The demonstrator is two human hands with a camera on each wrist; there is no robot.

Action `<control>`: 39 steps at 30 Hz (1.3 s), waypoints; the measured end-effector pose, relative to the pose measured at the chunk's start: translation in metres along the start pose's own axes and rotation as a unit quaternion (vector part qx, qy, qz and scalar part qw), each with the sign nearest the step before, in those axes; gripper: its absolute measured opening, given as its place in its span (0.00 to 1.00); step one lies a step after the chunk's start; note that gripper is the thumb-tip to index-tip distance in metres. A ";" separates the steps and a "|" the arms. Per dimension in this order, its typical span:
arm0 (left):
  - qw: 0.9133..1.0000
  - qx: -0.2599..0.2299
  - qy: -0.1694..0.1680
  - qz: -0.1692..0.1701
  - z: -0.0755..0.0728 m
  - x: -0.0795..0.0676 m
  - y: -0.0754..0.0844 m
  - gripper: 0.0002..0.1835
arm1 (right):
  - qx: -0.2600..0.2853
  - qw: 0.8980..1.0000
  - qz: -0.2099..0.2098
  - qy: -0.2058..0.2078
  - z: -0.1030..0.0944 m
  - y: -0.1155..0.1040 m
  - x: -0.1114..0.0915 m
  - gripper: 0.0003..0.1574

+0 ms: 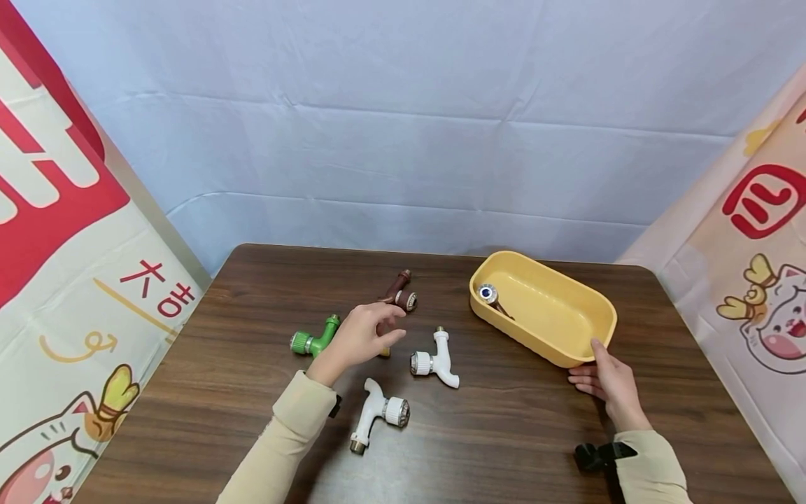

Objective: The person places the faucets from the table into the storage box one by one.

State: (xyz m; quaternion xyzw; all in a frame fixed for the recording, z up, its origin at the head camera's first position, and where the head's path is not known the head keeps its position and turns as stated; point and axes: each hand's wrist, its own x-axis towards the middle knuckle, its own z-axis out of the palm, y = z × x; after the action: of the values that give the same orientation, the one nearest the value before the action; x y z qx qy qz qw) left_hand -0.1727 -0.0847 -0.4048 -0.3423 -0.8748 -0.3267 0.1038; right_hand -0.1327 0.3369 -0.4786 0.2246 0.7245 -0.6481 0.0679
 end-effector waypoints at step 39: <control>0.994 0.040 0.048 -0.087 -0.026 -0.048 -0.031 0.19 | 0.001 1.000 0.000 0.006 0.001 0.001 0.001 0.46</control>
State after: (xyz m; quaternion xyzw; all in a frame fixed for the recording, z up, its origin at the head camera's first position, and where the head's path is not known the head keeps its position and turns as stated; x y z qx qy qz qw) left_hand -0.1589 -0.1441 -0.4200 -0.2446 -0.9075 -0.3154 0.1305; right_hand -0.1337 0.3368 -0.4799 0.2288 0.7240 -0.6477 0.0629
